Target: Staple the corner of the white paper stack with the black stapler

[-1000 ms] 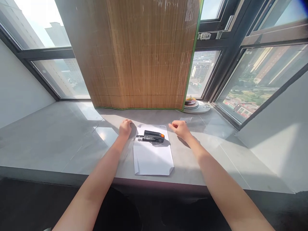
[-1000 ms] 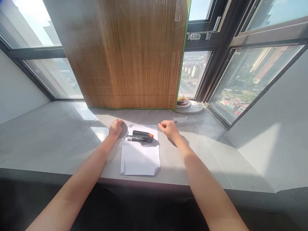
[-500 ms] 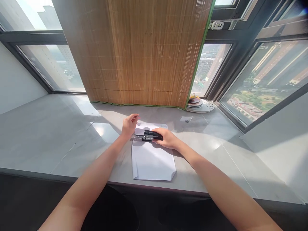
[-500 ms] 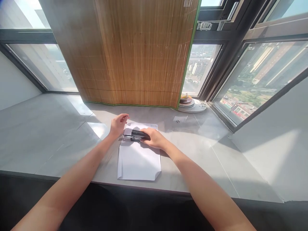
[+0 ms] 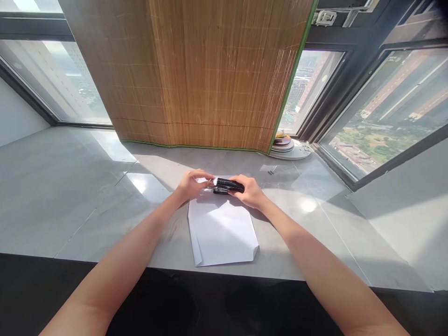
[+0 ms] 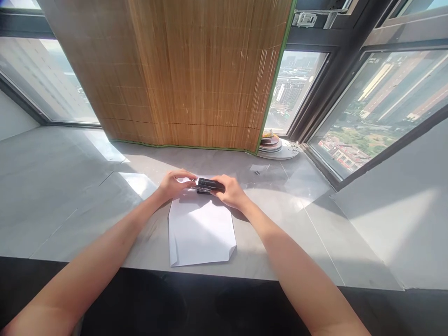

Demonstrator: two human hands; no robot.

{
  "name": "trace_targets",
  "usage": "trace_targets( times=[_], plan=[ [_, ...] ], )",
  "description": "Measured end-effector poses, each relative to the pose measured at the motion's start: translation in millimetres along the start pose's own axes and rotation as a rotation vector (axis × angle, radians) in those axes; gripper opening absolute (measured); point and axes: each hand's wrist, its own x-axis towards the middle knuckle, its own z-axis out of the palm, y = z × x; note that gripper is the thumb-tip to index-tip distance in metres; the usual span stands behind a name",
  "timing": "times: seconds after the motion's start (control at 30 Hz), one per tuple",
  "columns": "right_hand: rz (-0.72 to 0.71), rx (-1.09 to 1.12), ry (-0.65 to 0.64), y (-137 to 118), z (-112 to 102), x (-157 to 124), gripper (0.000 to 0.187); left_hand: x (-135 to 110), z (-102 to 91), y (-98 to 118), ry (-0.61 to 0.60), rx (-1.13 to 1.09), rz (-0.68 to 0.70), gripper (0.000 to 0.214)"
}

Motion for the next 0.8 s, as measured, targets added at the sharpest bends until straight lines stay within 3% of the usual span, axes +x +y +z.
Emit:
trace_targets(
  times=[0.2, 0.8],
  plan=[
    [0.0, -0.006, -0.005, -2, 2, 0, 0.033, 2, 4.5, -6, -0.171, 0.131, 0.066, 0.014],
    [0.023, 0.016, -0.007, 0, 2, 0, 0.031, 1, -7.8, 1, -0.248, 0.084, -0.033, 0.025]
  ],
)
